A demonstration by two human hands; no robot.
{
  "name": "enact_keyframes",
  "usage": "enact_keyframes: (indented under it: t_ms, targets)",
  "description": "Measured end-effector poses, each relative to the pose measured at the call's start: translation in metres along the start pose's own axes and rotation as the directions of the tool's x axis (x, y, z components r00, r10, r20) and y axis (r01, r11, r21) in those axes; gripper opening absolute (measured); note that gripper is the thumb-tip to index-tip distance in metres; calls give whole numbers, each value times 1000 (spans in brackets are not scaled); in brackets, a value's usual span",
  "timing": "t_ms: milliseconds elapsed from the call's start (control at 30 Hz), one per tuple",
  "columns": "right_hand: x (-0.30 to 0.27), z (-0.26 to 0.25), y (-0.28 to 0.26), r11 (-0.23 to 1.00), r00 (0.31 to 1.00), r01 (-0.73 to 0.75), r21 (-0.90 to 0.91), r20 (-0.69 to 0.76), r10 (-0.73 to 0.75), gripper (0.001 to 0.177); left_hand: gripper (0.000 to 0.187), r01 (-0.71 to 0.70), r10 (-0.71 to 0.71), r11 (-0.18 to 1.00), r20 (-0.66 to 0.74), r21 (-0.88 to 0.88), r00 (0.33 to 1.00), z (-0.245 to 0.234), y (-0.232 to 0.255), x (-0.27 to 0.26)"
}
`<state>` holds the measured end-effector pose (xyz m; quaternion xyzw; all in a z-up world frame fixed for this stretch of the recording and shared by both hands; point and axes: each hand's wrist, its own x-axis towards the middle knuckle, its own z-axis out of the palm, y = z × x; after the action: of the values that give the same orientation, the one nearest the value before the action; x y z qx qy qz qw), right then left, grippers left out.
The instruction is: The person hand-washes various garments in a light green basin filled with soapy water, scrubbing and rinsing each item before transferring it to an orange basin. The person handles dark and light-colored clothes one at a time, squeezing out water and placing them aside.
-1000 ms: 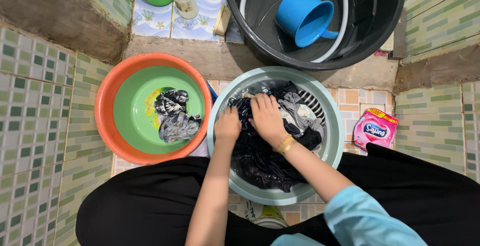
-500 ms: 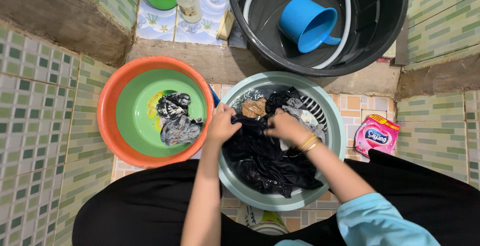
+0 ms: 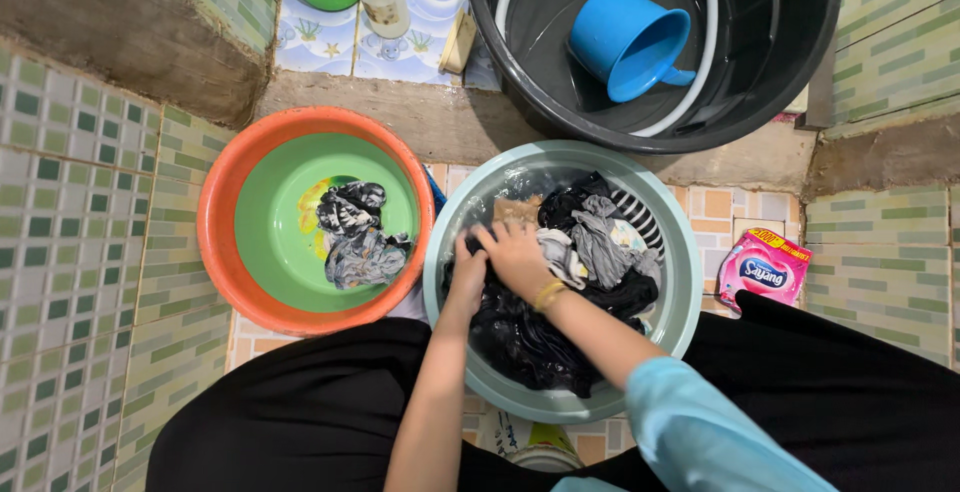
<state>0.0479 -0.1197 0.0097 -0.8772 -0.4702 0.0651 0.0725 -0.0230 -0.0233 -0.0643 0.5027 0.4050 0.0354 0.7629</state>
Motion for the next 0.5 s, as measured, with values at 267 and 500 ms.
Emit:
enact_keyframes:
  t_ms: [267, 500]
  targets:
    - [35, -21, 28, 700, 994, 62, 712, -111, 24, 40, 53, 342, -325, 809, 121, -477, 938, -7, 36, 1]
    - [-13, -62, -10, 880, 961, 93, 465, -273, 42, 25, 40, 373, -272, 758, 261, -535, 926, 21, 38, -1]
